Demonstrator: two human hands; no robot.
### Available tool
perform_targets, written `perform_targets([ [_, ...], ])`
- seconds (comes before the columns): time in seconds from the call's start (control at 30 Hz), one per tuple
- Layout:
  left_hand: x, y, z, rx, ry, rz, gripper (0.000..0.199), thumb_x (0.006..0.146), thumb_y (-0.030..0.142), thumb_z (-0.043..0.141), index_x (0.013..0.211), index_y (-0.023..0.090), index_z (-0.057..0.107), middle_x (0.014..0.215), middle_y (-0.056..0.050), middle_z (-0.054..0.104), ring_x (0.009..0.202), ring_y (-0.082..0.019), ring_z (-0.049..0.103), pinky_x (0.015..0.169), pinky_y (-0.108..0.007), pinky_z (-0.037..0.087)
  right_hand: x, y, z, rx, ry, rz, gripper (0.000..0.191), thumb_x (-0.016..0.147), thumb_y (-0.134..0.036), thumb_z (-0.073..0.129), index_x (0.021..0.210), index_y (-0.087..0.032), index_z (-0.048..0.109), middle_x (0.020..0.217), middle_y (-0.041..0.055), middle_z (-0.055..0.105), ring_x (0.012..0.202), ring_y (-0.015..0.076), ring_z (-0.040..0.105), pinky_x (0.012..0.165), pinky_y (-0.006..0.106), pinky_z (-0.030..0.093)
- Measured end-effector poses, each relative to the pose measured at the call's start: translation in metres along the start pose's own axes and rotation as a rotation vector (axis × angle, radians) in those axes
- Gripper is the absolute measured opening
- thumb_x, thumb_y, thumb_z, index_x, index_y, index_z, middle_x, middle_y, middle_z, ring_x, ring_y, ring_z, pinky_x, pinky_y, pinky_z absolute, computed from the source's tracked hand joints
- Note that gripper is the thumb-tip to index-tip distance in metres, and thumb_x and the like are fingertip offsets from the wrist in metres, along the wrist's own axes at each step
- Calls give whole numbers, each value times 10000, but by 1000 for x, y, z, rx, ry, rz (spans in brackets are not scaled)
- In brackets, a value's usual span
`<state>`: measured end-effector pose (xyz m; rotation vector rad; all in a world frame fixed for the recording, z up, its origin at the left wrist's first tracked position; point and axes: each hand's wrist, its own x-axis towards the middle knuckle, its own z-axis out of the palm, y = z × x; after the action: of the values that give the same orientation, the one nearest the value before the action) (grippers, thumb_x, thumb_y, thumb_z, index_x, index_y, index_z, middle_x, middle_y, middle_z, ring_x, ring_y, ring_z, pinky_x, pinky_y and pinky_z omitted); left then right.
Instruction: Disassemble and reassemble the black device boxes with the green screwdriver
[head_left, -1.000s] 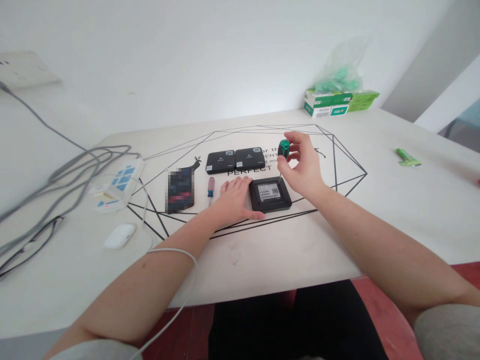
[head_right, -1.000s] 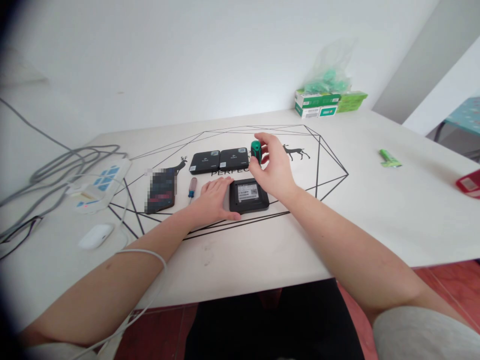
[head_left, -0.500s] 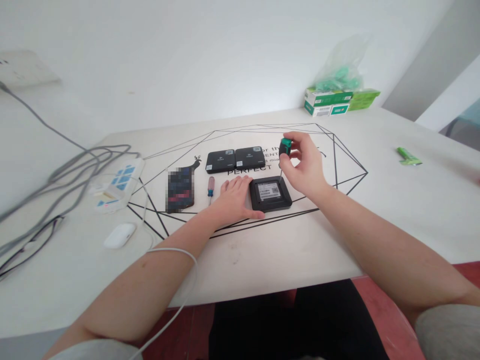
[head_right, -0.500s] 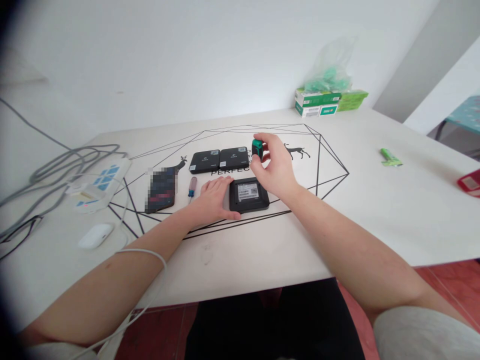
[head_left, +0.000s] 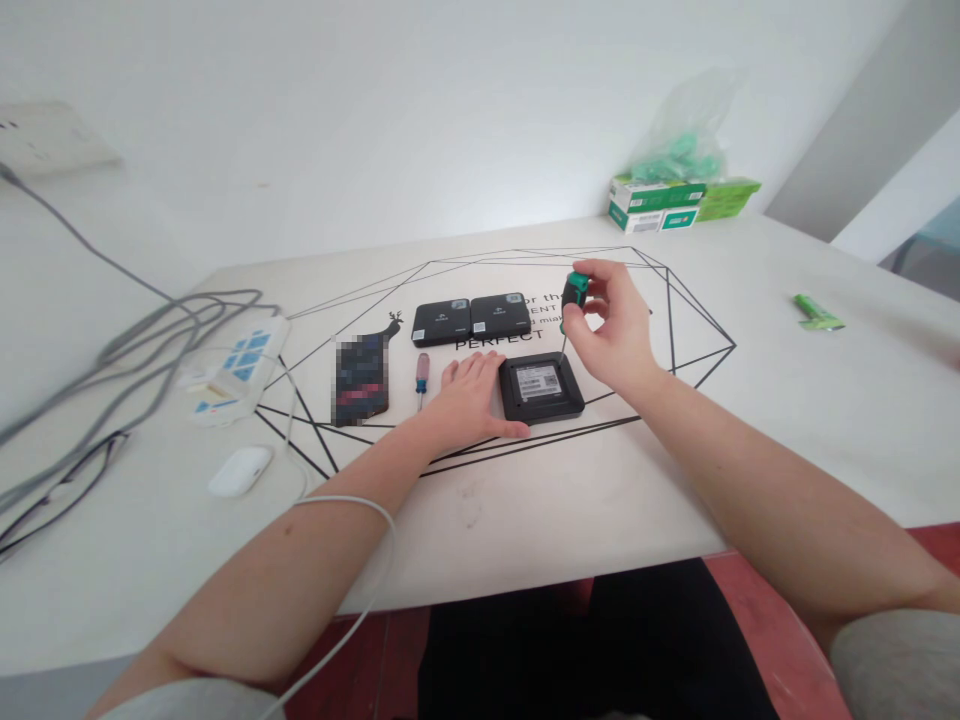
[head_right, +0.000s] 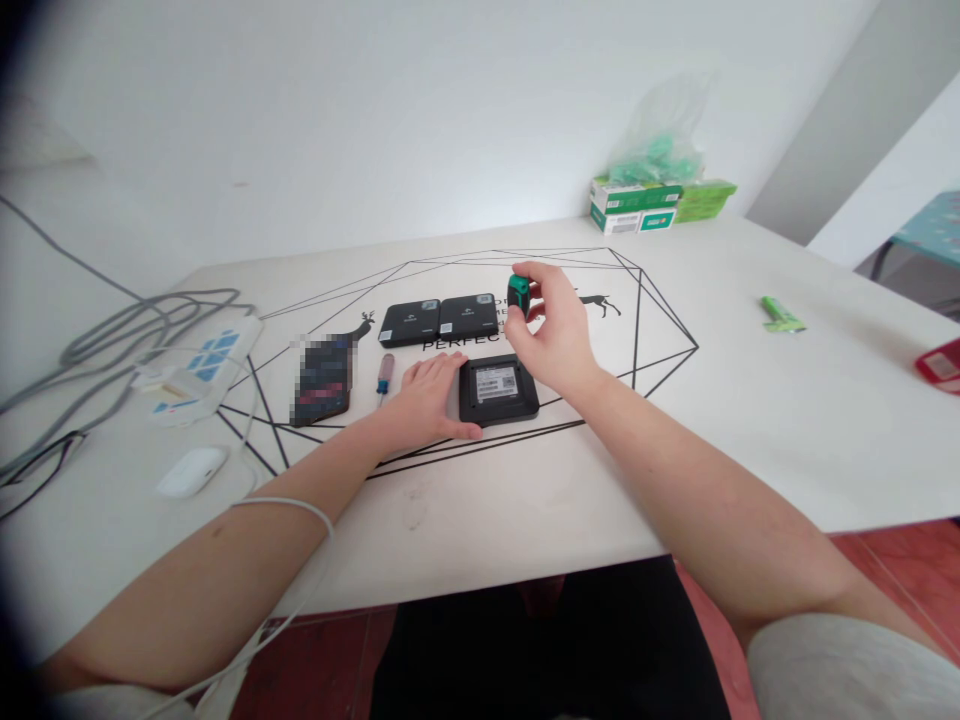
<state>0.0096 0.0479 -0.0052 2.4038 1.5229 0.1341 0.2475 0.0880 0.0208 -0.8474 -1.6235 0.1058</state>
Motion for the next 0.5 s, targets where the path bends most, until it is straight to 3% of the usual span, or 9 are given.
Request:
perform_targets([
  [0.5,0,0,1,-2,7,12,1243,731,851,723,1653,147,277,1732,-256,297,1627,-465,207,1303,-660,131,-1,-3,1,-12,-7,-23,445,842,-212,604,1284,-257,582,1197,93,720,930,223,712,704,373,655],
])
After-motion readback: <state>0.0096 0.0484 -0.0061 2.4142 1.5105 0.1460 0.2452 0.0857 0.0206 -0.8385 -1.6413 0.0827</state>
